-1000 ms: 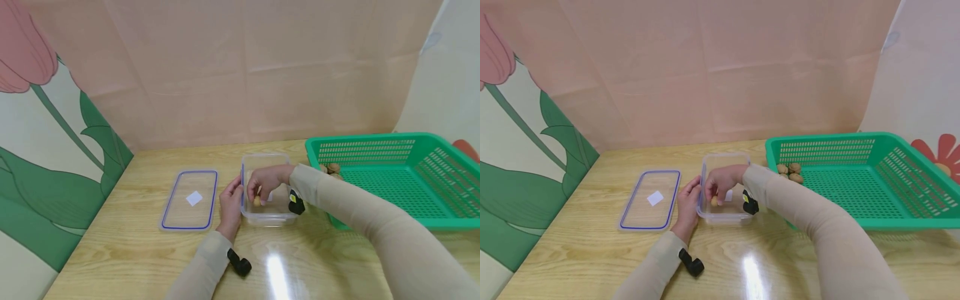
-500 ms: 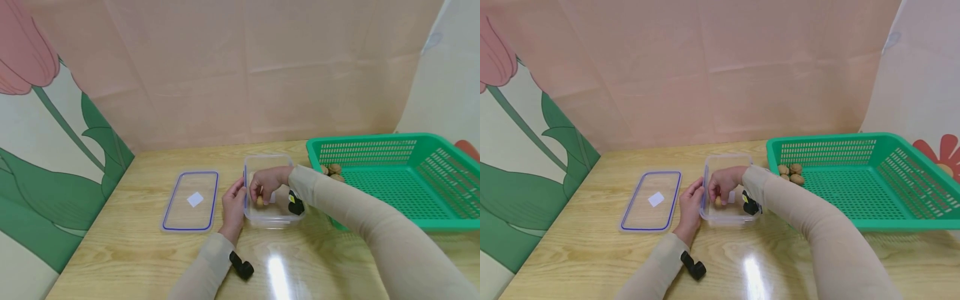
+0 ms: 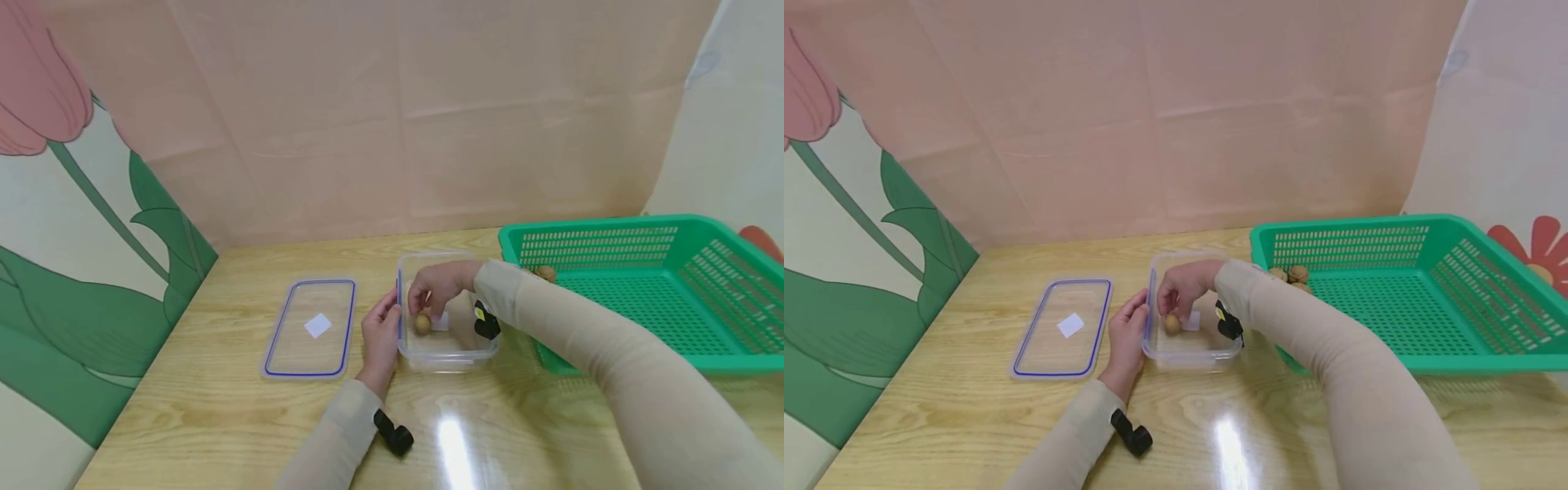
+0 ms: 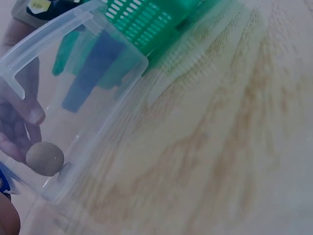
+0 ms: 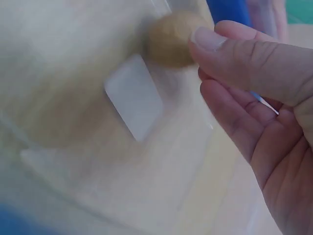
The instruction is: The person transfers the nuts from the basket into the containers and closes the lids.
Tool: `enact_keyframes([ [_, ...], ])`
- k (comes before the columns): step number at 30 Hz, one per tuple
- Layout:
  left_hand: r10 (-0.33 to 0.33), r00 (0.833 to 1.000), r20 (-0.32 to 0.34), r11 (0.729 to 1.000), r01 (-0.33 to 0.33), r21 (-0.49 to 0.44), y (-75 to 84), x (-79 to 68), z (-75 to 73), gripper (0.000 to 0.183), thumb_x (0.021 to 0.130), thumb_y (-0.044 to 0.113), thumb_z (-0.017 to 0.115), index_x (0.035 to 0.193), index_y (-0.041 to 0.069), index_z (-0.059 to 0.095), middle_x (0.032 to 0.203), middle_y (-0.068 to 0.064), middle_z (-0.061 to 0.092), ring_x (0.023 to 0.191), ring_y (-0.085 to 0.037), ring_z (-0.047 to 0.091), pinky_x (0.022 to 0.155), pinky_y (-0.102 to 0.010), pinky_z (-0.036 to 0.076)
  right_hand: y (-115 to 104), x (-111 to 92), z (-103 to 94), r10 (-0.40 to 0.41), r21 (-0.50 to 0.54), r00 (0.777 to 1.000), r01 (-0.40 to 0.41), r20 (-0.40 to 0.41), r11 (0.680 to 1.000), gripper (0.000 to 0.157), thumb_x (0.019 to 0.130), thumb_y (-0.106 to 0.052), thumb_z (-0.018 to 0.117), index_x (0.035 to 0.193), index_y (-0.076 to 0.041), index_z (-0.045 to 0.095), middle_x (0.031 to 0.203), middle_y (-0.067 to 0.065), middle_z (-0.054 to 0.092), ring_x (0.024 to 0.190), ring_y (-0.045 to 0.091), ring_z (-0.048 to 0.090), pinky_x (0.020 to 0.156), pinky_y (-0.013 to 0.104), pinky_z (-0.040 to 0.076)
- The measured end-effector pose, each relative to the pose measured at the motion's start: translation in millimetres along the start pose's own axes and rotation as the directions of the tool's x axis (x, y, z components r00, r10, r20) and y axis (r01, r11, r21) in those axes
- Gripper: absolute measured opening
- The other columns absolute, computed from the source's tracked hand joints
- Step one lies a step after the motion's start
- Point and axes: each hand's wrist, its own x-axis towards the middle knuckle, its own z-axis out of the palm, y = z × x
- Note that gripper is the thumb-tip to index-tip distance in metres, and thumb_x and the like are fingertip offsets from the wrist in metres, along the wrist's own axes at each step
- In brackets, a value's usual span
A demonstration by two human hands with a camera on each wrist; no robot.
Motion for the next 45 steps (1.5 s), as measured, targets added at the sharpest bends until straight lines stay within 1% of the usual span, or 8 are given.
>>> enact_keyframes([
  [4, 0.025, 1.000, 0.012, 1.000, -0.024, -0.016, 0.9, -0.3, -0.1, 0.032, 0.087, 0.001, 0.053, 0.117, 0.002, 0.063, 0.117, -0.017, 0.062, 0.099, -0.021, 0.058, 0.078, -0.018, 0.047, 2, -12, -11.1, 0.028, -0.007, 0.998, -0.028, -0.063, 1.000, 0.031, 0.068, 0.008, 0.071, 0.099, 0.003, 0.065, 0.097, 0.010, 0.066, 0.090, 0.011, 0.056, 0.088, 0.028, 0.048],
  [9, 0.041, 0.999, 0.031, 0.999, -0.041, -0.002, 9.7, -3.9, 1.2, 0.032, 0.086, 0.001, 0.052, 0.117, -0.002, 0.062, 0.117, -0.020, 0.062, 0.103, -0.032, 0.056, 0.078, -0.018, 0.047, 5, -32, -17.9, -0.001, 0.011, 0.993, 0.002, -0.120, 1.000, 0.032, 0.068, 0.009, 0.069, 0.100, 0.006, 0.064, 0.099, 0.017, 0.065, 0.091, 0.017, 0.056, 0.088, 0.032, 0.049],
  [17, 0.036, 0.999, 0.026, 0.999, -0.036, 0.002, 1.0, -0.4, 1.9, 0.032, 0.086, 0.005, 0.053, 0.115, 0.007, 0.065, 0.118, -0.017, 0.062, 0.104, -0.028, 0.057, 0.081, -0.021, 0.048, 7, -69, -35.3, 0.043, 0.135, 0.972, -0.012, -0.231, 0.991, 0.031, 0.078, 0.004, 0.067, 0.108, 0.006, 0.061, 0.112, 0.017, 0.061, 0.106, 0.022, 0.054, 0.095, 0.037, 0.046],
  [25, 0.015, 0.999, 0.030, 1.000, -0.016, 0.011, -0.5, -1.6, 1.7, 0.033, 0.086, 0.005, 0.053, 0.117, 0.008, 0.064, 0.119, -0.010, 0.063, 0.106, -0.020, 0.057, 0.086, -0.023, 0.048, 18, -114, -43.4, 0.082, 0.213, 0.910, 0.007, -0.407, 0.977, 0.034, 0.076, 0.003, 0.070, 0.106, 0.013, 0.059, 0.112, 0.023, 0.059, 0.098, 0.005, 0.056, 0.091, 0.031, 0.048],
  [28, 0.024, 0.999, 0.028, 1.000, -0.024, 0.016, -0.8, -0.7, 1.5, 0.033, 0.086, 0.006, 0.053, 0.118, 0.007, 0.063, 0.119, -0.009, 0.063, 0.105, -0.018, 0.057, 0.086, -0.023, 0.048, 24, -131, -44.9, 0.123, 0.229, 0.881, -0.017, -0.457, 0.973, 0.034, 0.076, -0.001, 0.071, 0.106, 0.010, 0.060, 0.111, 0.018, 0.061, 0.098, 0.003, 0.057, 0.087, 0.026, 0.049],
  [35, 0.026, 0.999, 0.029, 1.000, -0.027, 0.004, -0.4, 0.3, 0.9, 0.033, 0.086, 0.004, 0.053, 0.117, 0.005, 0.063, 0.119, -0.013, 0.063, 0.104, -0.021, 0.058, 0.083, -0.020, 0.047, 38, -164, -42.9, 0.260, 0.264, 0.844, -0.146, -0.470, 0.953, 0.035, 0.076, -0.008, 0.073, 0.107, 0.003, 0.062, 0.113, 0.012, 0.062, 0.106, 0.019, 0.057, 0.084, 0.023, 0.048],
  [40, 0.014, 0.999, 0.039, 1.000, -0.014, -0.014, 0.4, 1.3, 0.0, 0.034, 0.086, 0.002, 0.053, 0.119, 0.002, 0.061, 0.121, -0.017, 0.061, 0.108, -0.028, 0.056, 0.082, -0.021, 0.047, 53, -179, -35.7, 0.272, 0.208, 0.835, -0.193, -0.479, 0.959, 0.033, 0.077, -0.010, 0.073, 0.108, -0.001, 0.064, 0.114, 0.015, 0.063, 0.105, 0.016, 0.059, 0.083, 0.022, 0.048],
  [45, -0.001, 0.999, 0.037, 1.000, 0.001, -0.001, -0.1, 1.2, -0.9, 0.034, 0.086, 0.002, 0.053, 0.119, 0.003, 0.061, 0.121, -0.016, 0.061, 0.108, -0.031, 0.055, 0.082, -0.020, 0.048, 67, -190, -25.6, 0.282, 0.229, 0.823, -0.190, -0.493, 0.955, 0.038, 0.076, -0.012, 0.073, 0.109, 0.003, 0.062, 0.113, 0.019, 0.062, 0.102, 0.012, 0.060, 0.081, 0.023, 0.050],
])
